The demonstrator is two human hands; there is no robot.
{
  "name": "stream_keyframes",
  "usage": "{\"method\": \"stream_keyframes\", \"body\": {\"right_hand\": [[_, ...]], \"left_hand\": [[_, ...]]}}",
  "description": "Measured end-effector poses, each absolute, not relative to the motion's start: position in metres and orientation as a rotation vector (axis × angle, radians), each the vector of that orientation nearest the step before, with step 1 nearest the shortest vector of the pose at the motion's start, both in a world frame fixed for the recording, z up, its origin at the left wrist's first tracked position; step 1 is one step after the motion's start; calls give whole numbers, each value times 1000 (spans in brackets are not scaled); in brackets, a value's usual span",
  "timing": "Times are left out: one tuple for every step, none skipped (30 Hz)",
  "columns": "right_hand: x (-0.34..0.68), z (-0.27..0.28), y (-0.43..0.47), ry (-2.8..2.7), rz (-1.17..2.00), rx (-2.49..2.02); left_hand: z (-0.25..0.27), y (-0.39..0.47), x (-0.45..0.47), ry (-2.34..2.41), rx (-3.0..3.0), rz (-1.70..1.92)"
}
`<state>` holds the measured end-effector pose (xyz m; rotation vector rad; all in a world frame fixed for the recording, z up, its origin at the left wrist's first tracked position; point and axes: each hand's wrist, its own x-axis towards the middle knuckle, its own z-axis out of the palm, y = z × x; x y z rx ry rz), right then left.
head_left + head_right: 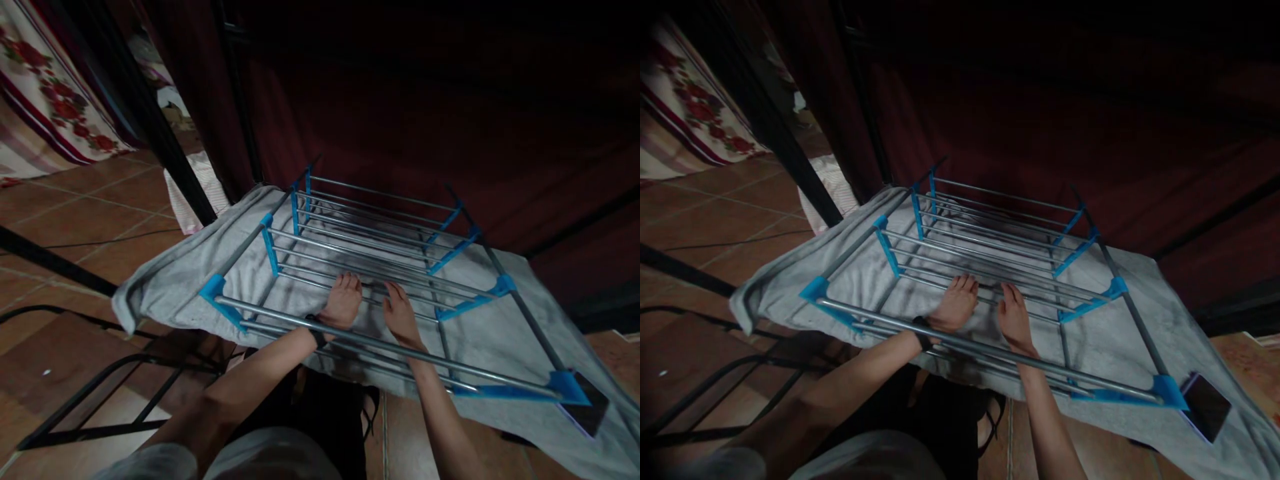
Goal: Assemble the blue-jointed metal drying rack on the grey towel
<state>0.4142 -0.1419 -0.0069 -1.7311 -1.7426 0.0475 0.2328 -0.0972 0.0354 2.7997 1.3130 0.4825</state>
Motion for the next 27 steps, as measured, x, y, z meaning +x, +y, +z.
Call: {"method": "stream_keyframes", "body": {"right_hand": [[410,-5,-138,-1775,44,-1727],[406,-3,-134,-1811,45,-1724],[400,-2,-130,-1849,49,-1725],[394,0,-125,-1890,54,-1732],[387,1,-120,-1931,59,-1745],[380,3,-115,-1974,65,-1761],[371,4,-109,-2019,70,-1778],[363,4,-104,-2066,77,-1793],[353,4,-99,-2114,86,-1803],[344,4,-93,-2157,94,-1809],[335,4,-88,-2198,102,-1810],[326,3,-83,-2232,109,-1810],[318,3,-78,-2261,114,-1811],[310,2,-74,-2286,118,-1814],[303,2,-70,-2309,123,-1818],[297,1,-66,-2330,127,-1825],[291,1,-63,-2350,131,-1831],[287,2,-60,-2370,136,-1839],[283,2,-57,-2396,145,-1846],[280,3,-55,-2423,158,-1855],[277,4,-53,-2446,169,-1870],[275,5,-52,-2465,178,-1887],[273,6,-51,-2480,184,-1905],[272,7,-50,-2489,187,-1922],[271,8,-50,-2492,186,-1936],[271,8,-49,-2495,186,-1945],[271,9,-49,-2499,193,-1950]], "left_hand": [[38,-109,219,1325,2784,511],[39,-124,203,1310,2781,546],[39,-140,186,1244,2787,613],[38,-158,169,1158,2791,681],[35,-176,150,1049,2788,740],[30,-194,130,965,2754,719],[23,-211,110,903,2728,715],[15,-225,90,863,2714,687],[6,-238,69,848,2701,640],[-4,-247,49,883,2672,615],[-13,-253,30,950,2624,610],[-22,-257,11,1056,2548,624],[-31,-257,-7,1180,2447,657],[-38,-255,-22,1308,2327,704],[-43,-251,-36,1431,2193,756],[-47,-244,-48,1535,2055,812],[-49,-237,-57,1621,1918,872],[-50,-228,-63,1681,1788,927],[-49,-220,-66,1715,1675,974],[-48,-211,-67,1726,1586,1009],[-47,-202,-67,1721,1526,1033],[-46,-194,-65,1705,1494,1049],[-46,-187,-63,1683,1486,1061],[-47,-180,-61,1663,1493,1072],[-48,-173,-60,1650,1504,1089],[-51,-167,-60,1641,1514,1106],[-54,-162,-62,1632,1518,1120]]}}
